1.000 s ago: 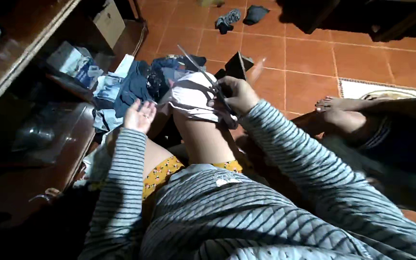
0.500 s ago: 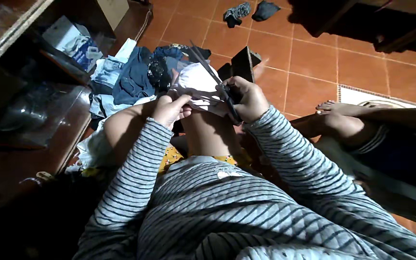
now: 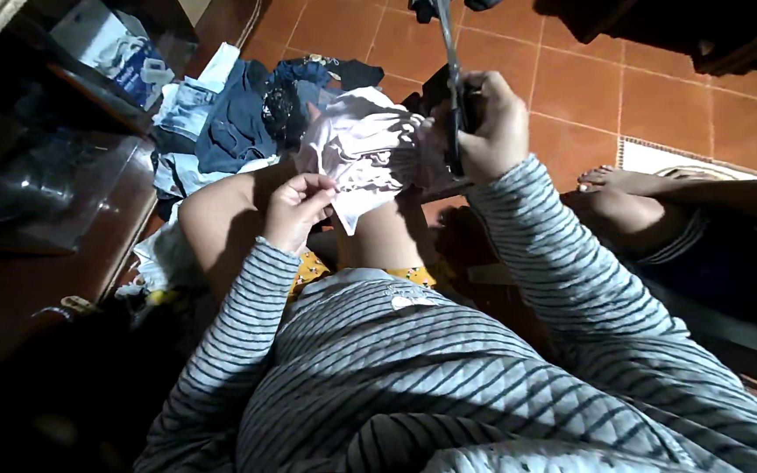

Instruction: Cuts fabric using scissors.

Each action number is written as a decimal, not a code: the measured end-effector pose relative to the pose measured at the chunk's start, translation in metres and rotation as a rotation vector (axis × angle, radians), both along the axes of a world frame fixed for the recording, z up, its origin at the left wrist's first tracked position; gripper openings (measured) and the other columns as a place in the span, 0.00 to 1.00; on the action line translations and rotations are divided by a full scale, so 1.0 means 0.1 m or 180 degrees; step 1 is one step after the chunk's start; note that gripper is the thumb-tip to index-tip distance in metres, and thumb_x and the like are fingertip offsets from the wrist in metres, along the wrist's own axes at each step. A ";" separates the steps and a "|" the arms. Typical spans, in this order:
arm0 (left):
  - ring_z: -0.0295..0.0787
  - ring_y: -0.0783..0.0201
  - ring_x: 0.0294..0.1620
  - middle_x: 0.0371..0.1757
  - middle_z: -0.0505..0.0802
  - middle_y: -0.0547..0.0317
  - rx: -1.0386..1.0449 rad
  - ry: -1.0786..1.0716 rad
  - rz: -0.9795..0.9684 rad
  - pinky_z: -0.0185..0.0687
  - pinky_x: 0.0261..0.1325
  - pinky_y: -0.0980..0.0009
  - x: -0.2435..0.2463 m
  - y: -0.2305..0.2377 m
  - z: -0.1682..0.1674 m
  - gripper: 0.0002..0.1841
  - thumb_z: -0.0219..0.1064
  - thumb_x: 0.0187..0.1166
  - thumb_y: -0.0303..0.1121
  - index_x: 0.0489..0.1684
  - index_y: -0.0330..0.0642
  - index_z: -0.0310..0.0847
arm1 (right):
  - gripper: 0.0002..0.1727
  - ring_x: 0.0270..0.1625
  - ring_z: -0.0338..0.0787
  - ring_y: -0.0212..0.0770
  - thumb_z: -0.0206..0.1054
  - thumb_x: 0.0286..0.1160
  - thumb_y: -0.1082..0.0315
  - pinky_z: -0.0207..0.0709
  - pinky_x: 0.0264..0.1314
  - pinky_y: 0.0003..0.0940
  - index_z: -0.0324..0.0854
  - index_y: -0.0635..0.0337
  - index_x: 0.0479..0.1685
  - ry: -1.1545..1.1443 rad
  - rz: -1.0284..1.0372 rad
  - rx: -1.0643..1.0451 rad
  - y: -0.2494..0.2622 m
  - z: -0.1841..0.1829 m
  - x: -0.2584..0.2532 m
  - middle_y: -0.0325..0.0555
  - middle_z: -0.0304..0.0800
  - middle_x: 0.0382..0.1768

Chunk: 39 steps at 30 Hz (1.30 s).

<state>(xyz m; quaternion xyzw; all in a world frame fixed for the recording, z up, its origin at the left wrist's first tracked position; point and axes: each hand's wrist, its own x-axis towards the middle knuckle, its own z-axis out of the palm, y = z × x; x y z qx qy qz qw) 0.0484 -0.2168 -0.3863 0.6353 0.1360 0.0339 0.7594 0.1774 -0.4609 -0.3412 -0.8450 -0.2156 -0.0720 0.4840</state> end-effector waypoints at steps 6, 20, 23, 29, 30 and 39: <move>0.91 0.67 0.49 0.54 0.93 0.54 0.0447 -0.0143 -0.0378 0.90 0.55 0.68 -0.20 -0.08 -0.16 0.16 0.74 0.69 0.19 0.56 0.33 0.87 | 0.34 0.39 0.89 0.26 0.75 0.67 0.51 0.86 0.41 0.25 0.76 0.65 0.67 0.0939 0.0933 0.0570 -0.11 -0.18 -0.77 0.36 0.91 0.42; 0.91 0.65 0.49 0.64 0.87 0.51 -0.0063 0.0100 -0.0323 0.91 0.53 0.70 -0.17 -0.33 0.33 0.24 0.72 0.68 0.13 0.66 0.35 0.81 | 0.41 0.34 0.86 0.24 0.59 0.67 0.21 0.80 0.36 0.18 0.83 0.50 0.55 0.3892 0.2502 0.0829 -0.97 -0.22 -1.37 0.30 0.88 0.34; 0.91 0.65 0.49 0.66 0.86 0.51 -0.0077 0.0097 -0.0328 0.91 0.52 0.70 -0.14 -0.41 0.42 0.26 0.72 0.68 0.12 0.68 0.36 0.81 | 0.40 0.32 0.85 0.22 0.59 0.67 0.21 0.78 0.34 0.17 0.83 0.50 0.53 0.3859 0.2452 0.0871 -0.95 -0.22 -1.43 0.29 0.87 0.34; 0.91 0.67 0.48 0.70 0.86 0.53 0.0210 -0.0138 -0.0204 0.90 0.53 0.71 -0.16 -0.47 0.43 0.29 0.74 0.63 0.11 0.69 0.35 0.81 | 0.34 0.31 0.85 0.22 0.61 0.72 0.26 0.79 0.35 0.17 0.84 0.49 0.48 0.3685 0.2488 0.1043 -0.78 -0.16 -1.45 0.29 0.87 0.30; 0.91 0.68 0.46 0.69 0.86 0.54 0.0258 -0.0154 -0.0160 0.90 0.52 0.72 -0.17 -0.48 0.44 0.30 0.74 0.63 0.11 0.69 0.36 0.81 | 0.34 0.31 0.85 0.22 0.61 0.72 0.26 0.79 0.35 0.16 0.85 0.50 0.48 0.3589 0.2453 0.1065 -0.75 -0.15 -1.46 0.28 0.87 0.30; 0.90 0.69 0.49 0.77 0.80 0.54 0.0396 -0.0203 -0.0019 0.89 0.52 0.73 -0.21 -0.55 0.40 0.36 0.75 0.60 0.10 0.75 0.37 0.76 | 0.34 0.27 0.84 0.25 0.61 0.72 0.27 0.80 0.31 0.22 0.84 0.53 0.40 0.3047 0.2005 0.0991 -0.45 -0.20 -1.49 0.30 0.85 0.24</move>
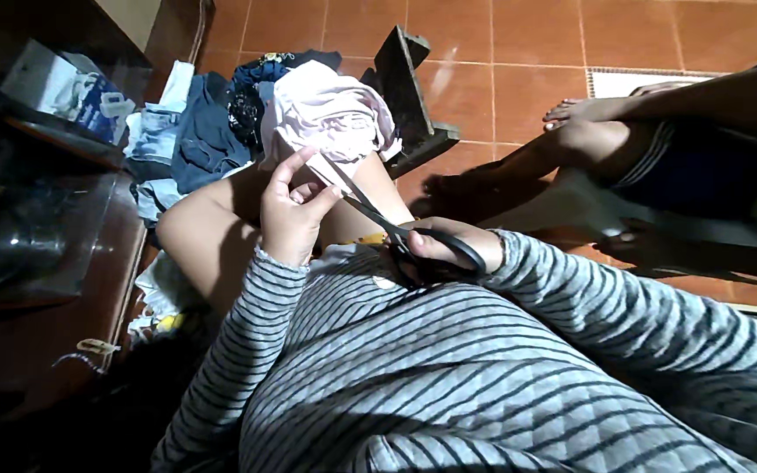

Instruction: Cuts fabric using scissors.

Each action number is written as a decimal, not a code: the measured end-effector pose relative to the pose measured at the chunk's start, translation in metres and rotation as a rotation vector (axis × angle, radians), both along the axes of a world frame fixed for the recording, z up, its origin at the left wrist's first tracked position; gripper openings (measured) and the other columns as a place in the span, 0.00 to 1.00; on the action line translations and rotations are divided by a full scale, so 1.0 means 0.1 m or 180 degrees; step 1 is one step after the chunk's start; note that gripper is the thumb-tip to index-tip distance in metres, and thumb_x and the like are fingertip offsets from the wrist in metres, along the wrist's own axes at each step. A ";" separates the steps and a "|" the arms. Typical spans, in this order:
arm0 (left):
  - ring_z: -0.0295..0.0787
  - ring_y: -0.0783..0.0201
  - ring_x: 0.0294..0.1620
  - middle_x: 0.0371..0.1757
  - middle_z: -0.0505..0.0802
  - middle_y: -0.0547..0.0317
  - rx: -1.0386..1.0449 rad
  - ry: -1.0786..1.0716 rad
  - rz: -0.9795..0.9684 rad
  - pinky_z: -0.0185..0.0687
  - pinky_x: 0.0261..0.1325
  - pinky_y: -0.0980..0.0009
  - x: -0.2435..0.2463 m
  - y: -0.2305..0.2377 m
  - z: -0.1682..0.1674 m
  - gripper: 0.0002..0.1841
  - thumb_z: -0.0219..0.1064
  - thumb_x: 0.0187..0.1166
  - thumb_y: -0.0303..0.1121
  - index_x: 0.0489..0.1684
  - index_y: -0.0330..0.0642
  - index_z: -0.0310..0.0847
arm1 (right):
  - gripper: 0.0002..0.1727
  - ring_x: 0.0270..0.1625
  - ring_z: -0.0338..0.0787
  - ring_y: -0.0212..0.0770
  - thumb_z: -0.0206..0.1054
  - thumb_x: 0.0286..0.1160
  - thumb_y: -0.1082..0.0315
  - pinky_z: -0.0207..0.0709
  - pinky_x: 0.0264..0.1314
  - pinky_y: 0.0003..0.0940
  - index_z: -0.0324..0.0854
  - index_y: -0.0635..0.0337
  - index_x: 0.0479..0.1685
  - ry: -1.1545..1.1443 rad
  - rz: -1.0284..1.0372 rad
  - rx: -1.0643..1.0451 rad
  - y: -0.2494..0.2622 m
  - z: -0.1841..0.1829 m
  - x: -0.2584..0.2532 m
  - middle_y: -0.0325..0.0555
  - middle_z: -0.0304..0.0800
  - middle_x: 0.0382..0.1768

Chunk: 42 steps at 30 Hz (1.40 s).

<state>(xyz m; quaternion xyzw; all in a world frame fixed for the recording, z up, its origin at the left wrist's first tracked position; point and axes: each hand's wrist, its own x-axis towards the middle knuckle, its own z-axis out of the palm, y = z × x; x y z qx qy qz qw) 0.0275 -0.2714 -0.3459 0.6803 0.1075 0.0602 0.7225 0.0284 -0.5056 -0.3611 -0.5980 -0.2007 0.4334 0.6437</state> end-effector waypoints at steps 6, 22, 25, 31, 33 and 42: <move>0.88 0.65 0.61 0.82 0.76 0.54 0.0065 -0.0124 -0.0060 0.87 0.61 0.68 -0.01 0.03 -0.04 0.40 0.75 0.59 0.12 0.80 0.36 0.72 | 0.30 0.24 0.84 0.25 0.64 0.73 0.32 0.80 0.29 0.22 0.82 0.53 0.39 -0.0043 -0.0212 -0.0155 0.17 0.03 0.00 0.30 0.83 0.21; 0.85 0.62 0.69 0.85 0.72 0.49 -0.0275 -0.0154 -0.0250 0.86 0.68 0.67 -0.01 0.04 0.02 0.44 0.73 0.63 0.10 0.87 0.35 0.62 | 0.29 0.26 0.80 0.18 0.64 0.73 0.32 0.75 0.31 0.16 0.82 0.53 0.38 -0.0480 -0.0302 -0.0090 0.20 -0.01 -0.05 0.24 0.81 0.22; 0.84 0.61 0.71 0.87 0.71 0.50 -0.0262 -0.0133 -0.0304 0.84 0.70 0.67 0.00 0.04 0.02 0.44 0.72 0.63 0.10 0.87 0.34 0.62 | 0.30 0.25 0.79 0.18 0.64 0.73 0.32 0.74 0.29 0.16 0.83 0.52 0.36 -0.0521 -0.0339 -0.0008 0.20 -0.03 -0.06 0.24 0.80 0.21; 0.82 0.62 0.74 0.88 0.70 0.57 -0.0005 -0.0253 -0.0331 0.82 0.72 0.64 -0.03 0.06 0.00 0.44 0.75 0.64 0.13 0.87 0.40 0.65 | 0.31 0.24 0.80 0.19 0.65 0.73 0.30 0.76 0.29 0.17 0.84 0.53 0.38 -0.0478 -0.0325 0.0104 0.20 -0.07 -0.05 0.24 0.82 0.22; 0.83 0.63 0.71 0.88 0.70 0.55 0.0004 -0.0388 -0.0332 0.83 0.70 0.65 -0.02 0.07 -0.03 0.45 0.75 0.62 0.12 0.88 0.38 0.63 | 0.35 0.26 0.81 0.19 0.63 0.70 0.26 0.77 0.30 0.17 0.82 0.53 0.41 -0.0297 -0.0211 0.0203 0.18 -0.08 -0.03 0.25 0.83 0.23; 0.83 0.63 0.71 0.88 0.69 0.57 -0.0051 -0.0392 -0.0373 0.85 0.68 0.67 -0.06 0.03 0.01 0.49 0.73 0.59 0.09 0.90 0.40 0.60 | 0.33 0.27 0.81 0.20 0.61 0.72 0.28 0.76 0.32 0.17 0.79 0.53 0.43 -0.0166 -0.0271 0.0162 0.24 0.01 -0.06 0.25 0.81 0.24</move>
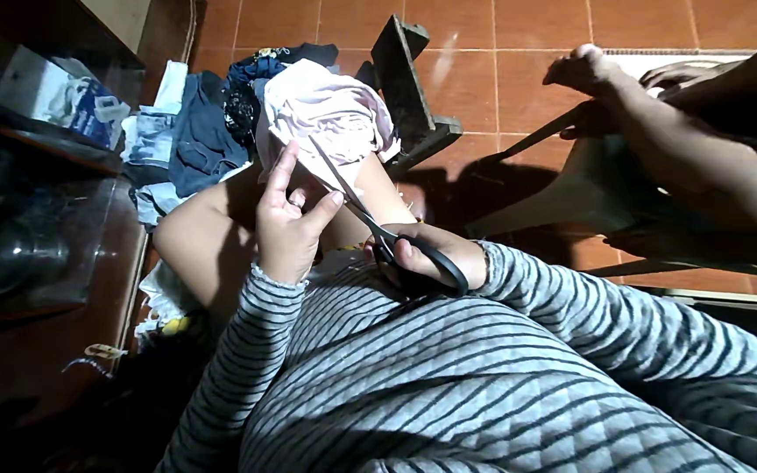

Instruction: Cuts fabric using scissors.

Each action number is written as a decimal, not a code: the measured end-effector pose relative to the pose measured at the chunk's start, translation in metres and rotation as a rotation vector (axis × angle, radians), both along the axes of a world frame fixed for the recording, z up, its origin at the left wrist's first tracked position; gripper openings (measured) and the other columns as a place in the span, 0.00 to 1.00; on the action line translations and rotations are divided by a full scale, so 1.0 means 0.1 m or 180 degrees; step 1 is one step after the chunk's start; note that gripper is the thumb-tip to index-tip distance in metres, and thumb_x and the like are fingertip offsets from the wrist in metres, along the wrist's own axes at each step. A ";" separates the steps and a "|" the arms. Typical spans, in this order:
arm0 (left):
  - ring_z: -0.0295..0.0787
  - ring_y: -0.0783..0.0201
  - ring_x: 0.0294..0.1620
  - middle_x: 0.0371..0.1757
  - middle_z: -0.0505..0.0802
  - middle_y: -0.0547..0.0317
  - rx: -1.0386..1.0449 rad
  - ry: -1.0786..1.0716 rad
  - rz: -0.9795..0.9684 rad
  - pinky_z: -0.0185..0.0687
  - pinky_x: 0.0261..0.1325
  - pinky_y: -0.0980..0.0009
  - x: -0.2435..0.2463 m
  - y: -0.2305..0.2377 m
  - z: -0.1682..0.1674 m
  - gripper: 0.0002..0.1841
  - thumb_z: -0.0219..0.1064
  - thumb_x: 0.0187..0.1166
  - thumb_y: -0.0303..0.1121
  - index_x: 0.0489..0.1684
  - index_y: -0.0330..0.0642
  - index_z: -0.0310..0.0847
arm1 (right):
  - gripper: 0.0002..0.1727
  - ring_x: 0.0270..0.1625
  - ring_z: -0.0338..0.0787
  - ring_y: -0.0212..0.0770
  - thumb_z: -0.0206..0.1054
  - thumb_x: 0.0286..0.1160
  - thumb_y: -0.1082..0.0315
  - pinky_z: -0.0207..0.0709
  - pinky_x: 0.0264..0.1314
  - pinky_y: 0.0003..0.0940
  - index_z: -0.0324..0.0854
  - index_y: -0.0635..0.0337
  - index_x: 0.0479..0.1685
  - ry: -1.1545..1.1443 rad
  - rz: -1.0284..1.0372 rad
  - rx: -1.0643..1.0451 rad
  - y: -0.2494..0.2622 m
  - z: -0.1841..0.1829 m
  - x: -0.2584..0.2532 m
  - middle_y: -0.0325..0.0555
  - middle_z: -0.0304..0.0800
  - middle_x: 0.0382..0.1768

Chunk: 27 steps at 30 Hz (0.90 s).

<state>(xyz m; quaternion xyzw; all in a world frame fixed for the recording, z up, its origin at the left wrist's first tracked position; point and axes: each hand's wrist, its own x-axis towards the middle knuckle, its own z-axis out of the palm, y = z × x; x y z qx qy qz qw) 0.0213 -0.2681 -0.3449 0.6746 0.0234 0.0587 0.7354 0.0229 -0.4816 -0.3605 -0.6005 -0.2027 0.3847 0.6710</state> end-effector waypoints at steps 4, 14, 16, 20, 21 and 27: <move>0.78 0.61 0.77 0.89 0.68 0.54 -0.0028 -0.0042 0.0046 0.78 0.77 0.63 0.01 0.01 -0.04 0.47 0.74 0.62 0.12 0.90 0.36 0.59 | 0.31 0.24 0.79 0.18 0.64 0.72 0.30 0.74 0.29 0.16 0.80 0.53 0.40 -0.0074 -0.0111 -0.0025 0.02 0.00 -0.03 0.24 0.79 0.21; 0.77 0.61 0.78 0.90 0.67 0.58 0.0029 0.0022 0.0016 0.81 0.74 0.63 -0.04 0.01 -0.04 0.49 0.75 0.60 0.11 0.91 0.41 0.59 | 0.33 0.25 0.84 0.23 0.62 0.73 0.28 0.81 0.29 0.21 0.82 0.53 0.39 0.0121 0.0070 0.0212 0.01 -0.04 0.00 0.27 0.84 0.22; 0.79 0.60 0.77 0.91 0.66 0.57 -0.0042 0.0001 -0.0014 0.83 0.72 0.63 -0.04 -0.01 -0.05 0.49 0.75 0.61 0.11 0.91 0.41 0.59 | 0.35 0.24 0.85 0.25 0.59 0.74 0.27 0.82 0.29 0.22 0.81 0.54 0.41 0.0134 0.0121 0.0182 0.02 -0.01 0.04 0.29 0.84 0.22; 0.77 0.60 0.78 0.91 0.65 0.57 -0.0045 -0.0014 -0.0001 0.81 0.75 0.62 -0.04 -0.01 -0.05 0.51 0.75 0.60 0.11 0.92 0.42 0.56 | 0.37 0.23 0.84 0.25 0.59 0.72 0.25 0.81 0.27 0.21 0.81 0.55 0.40 0.0103 0.0149 0.0116 0.07 -0.01 0.12 0.29 0.83 0.20; 0.76 0.59 0.80 0.91 0.65 0.57 -0.0029 -0.0020 0.0011 0.79 0.76 0.61 -0.04 0.00 -0.05 0.51 0.75 0.61 0.11 0.93 0.42 0.56 | 0.37 0.22 0.84 0.25 0.59 0.72 0.25 0.81 0.27 0.22 0.81 0.55 0.40 0.0103 0.0179 0.0120 0.09 -0.03 0.13 0.29 0.83 0.20; 0.78 0.60 0.78 0.91 0.65 0.55 -0.0073 -0.0099 0.0058 0.82 0.73 0.64 -0.05 0.04 -0.05 0.51 0.74 0.60 0.10 0.93 0.41 0.55 | 0.35 0.21 0.84 0.26 0.61 0.72 0.27 0.81 0.26 0.22 0.81 0.54 0.39 0.0228 0.0333 0.0104 0.04 -0.01 0.15 0.30 0.83 0.20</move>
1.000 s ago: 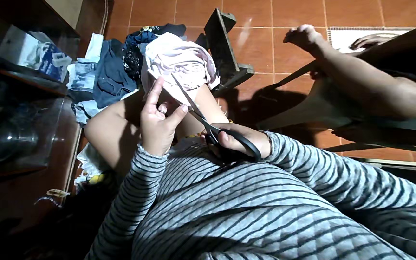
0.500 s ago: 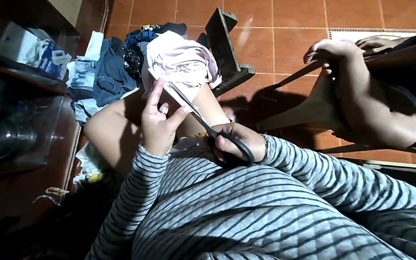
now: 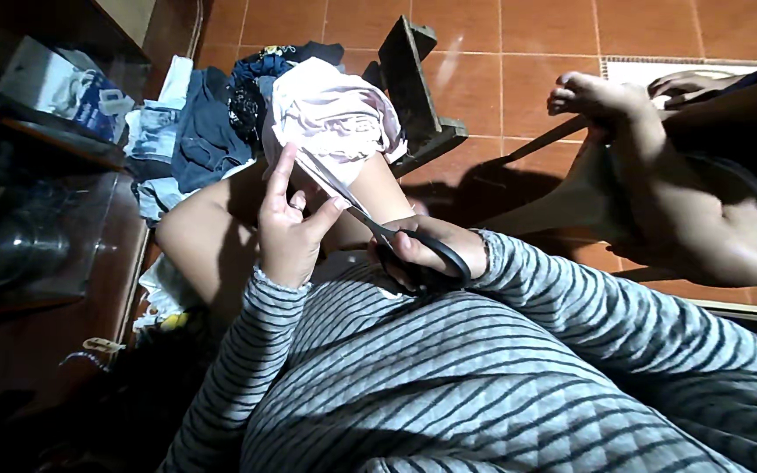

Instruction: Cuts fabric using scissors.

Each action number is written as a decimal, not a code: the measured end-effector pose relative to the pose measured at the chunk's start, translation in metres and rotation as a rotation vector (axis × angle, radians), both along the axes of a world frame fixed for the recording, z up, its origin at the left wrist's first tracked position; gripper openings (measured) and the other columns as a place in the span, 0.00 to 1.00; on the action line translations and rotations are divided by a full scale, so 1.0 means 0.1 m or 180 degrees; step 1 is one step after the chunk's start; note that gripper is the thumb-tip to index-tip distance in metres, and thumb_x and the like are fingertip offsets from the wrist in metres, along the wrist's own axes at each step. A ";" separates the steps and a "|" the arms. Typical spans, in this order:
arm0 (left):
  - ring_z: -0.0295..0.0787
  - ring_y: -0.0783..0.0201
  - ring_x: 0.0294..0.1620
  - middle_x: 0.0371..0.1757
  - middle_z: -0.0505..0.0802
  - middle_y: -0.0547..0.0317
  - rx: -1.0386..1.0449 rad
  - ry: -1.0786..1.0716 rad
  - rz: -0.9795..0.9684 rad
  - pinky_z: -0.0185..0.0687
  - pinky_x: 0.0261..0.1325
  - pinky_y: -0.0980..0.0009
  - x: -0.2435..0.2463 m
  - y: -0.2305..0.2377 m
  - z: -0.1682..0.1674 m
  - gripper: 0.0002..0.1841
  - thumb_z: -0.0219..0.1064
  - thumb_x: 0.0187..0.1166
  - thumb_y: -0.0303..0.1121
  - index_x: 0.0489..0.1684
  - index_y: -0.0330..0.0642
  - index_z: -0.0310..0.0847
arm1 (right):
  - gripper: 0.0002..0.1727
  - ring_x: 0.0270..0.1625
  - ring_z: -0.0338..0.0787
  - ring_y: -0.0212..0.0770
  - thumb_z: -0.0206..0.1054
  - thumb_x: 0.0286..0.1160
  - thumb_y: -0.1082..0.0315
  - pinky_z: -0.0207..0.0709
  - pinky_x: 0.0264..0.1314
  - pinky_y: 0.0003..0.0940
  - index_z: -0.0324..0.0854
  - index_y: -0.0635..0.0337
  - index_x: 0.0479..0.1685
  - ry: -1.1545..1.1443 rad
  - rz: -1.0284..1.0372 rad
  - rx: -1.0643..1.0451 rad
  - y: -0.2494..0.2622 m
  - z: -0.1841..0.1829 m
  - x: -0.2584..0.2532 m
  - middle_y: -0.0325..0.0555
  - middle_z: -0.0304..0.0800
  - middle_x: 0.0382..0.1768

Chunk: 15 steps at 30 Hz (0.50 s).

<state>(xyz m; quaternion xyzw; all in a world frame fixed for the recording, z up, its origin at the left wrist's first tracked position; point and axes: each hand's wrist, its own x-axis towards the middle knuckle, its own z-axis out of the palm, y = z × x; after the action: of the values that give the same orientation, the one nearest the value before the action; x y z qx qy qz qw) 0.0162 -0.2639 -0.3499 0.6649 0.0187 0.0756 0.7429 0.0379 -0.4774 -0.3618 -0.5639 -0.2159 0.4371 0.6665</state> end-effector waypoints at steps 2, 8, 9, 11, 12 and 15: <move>0.77 0.60 0.78 0.91 0.65 0.55 -0.0032 0.0009 -0.0027 0.82 0.73 0.64 -0.01 -0.01 -0.01 0.52 0.74 0.60 0.09 0.93 0.41 0.54 | 0.36 0.22 0.85 0.26 0.61 0.70 0.25 0.81 0.26 0.22 0.82 0.53 0.38 0.0012 -0.0008 0.0002 -0.01 0.00 0.00 0.30 0.84 0.20; 0.71 0.60 0.84 0.93 0.62 0.57 -0.0022 0.0040 -0.0018 0.75 0.80 0.61 -0.02 -0.04 -0.04 0.53 0.77 0.59 0.11 0.93 0.42 0.53 | 0.32 0.21 0.84 0.26 0.60 0.74 0.29 0.80 0.25 0.21 0.81 0.53 0.35 -0.0077 -0.0178 0.0035 0.10 -0.01 0.07 0.30 0.83 0.19; 0.68 0.59 0.86 0.94 0.60 0.57 -0.0012 0.0048 -0.0015 0.73 0.82 0.60 -0.03 -0.04 -0.04 0.54 0.77 0.59 0.12 0.94 0.42 0.52 | 0.33 0.20 0.84 0.25 0.59 0.75 0.28 0.80 0.24 0.21 0.82 0.52 0.36 -0.0166 -0.0219 0.0028 0.12 -0.02 0.08 0.31 0.84 0.19; 0.69 0.59 0.85 0.94 0.59 0.57 -0.0035 0.0060 0.0014 0.74 0.81 0.60 -0.04 -0.04 -0.06 0.55 0.77 0.58 0.12 0.94 0.42 0.51 | 0.33 0.20 0.84 0.25 0.58 0.75 0.28 0.80 0.23 0.22 0.83 0.52 0.36 -0.0244 -0.0266 0.0034 0.16 -0.04 0.11 0.31 0.85 0.20; 0.71 0.59 0.84 0.93 0.60 0.56 -0.0049 0.0066 0.0028 0.76 0.80 0.61 -0.04 -0.05 -0.06 0.55 0.77 0.58 0.11 0.94 0.43 0.51 | 0.34 0.20 0.83 0.25 0.59 0.74 0.28 0.80 0.23 0.22 0.82 0.52 0.36 -0.0203 -0.0271 0.0043 0.18 -0.05 0.13 0.31 0.85 0.20; 0.71 0.59 0.84 0.94 0.58 0.56 -0.0052 0.0104 0.0025 0.77 0.78 0.62 -0.05 -0.05 -0.06 0.56 0.77 0.58 0.11 0.95 0.44 0.50 | 0.33 0.20 0.83 0.26 0.60 0.74 0.28 0.80 0.23 0.22 0.81 0.52 0.35 -0.0146 -0.0323 0.0025 0.23 -0.07 0.11 0.31 0.84 0.19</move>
<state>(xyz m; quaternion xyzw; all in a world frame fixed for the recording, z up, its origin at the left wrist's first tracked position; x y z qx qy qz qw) 0.0114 -0.2693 -0.3564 0.6598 0.0341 0.0675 0.7476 0.0490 -0.4546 -0.3684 -0.5814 -0.2040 0.3888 0.6849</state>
